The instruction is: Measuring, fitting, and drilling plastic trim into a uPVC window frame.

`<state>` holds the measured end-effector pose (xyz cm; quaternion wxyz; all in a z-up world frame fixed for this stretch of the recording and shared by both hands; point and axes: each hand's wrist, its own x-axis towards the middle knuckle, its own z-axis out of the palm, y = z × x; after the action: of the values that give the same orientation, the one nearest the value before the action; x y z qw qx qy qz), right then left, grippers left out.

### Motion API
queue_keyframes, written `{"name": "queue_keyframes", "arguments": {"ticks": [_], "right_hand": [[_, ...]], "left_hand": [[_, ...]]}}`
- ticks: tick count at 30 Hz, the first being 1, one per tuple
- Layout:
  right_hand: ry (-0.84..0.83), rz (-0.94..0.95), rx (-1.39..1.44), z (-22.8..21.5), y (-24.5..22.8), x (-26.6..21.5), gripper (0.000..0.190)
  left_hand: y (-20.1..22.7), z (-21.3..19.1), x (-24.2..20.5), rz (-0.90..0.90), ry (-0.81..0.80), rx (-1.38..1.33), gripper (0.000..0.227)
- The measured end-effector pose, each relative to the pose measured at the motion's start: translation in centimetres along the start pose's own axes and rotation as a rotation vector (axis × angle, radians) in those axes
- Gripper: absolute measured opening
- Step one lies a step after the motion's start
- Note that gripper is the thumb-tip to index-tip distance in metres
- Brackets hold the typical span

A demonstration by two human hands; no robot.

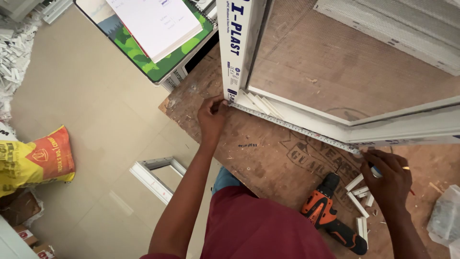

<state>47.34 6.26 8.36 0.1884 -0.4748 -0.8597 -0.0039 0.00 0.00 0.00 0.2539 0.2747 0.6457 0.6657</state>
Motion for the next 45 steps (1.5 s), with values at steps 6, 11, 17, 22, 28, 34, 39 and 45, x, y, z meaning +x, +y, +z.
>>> {"name": "queue_keyframes", "arguments": {"ticks": [6,11,17,22,28,34,39,45], "right_hand": [[0.025,-0.015,-0.023,-0.3,-0.4,0.3,0.014],[0.012,-0.009,0.003,-0.2,-0.2,0.2,0.016],[0.01,-0.019,-0.066,0.0,0.0,0.0,0.015],[-0.004,0.036,0.075,-1.2,-2.3,-0.2,0.015],[-0.051,0.073,0.223,-1.8,-6.1,0.3,0.031],[-0.046,0.057,0.323,-0.3,-7.6,0.8,0.029],[-0.079,0.1,0.355,1.7,-8.4,1.6,0.033],[-0.167,0.059,0.276,2.8,-11.2,3.6,0.038]], "left_hand": [[0.6,0.2,-0.1,-0.017,0.011,0.024,0.019],[0.2,0.2,0.0,-0.019,0.015,0.015,0.02],[1.0,0.0,0.0,-0.027,0.018,0.03,0.02],[1.7,-1.4,-0.4,-0.121,0.06,0.078,0.027],[0.3,-5.4,-0.9,-0.358,0.198,-0.273,0.029],[1.2,-7.6,-2.0,-0.131,0.205,0.009,0.033],[4.1,-5.0,-3.2,0.115,0.292,0.524,0.053],[6.5,1.1,-4.6,0.081,0.181,0.452,0.08]]}}
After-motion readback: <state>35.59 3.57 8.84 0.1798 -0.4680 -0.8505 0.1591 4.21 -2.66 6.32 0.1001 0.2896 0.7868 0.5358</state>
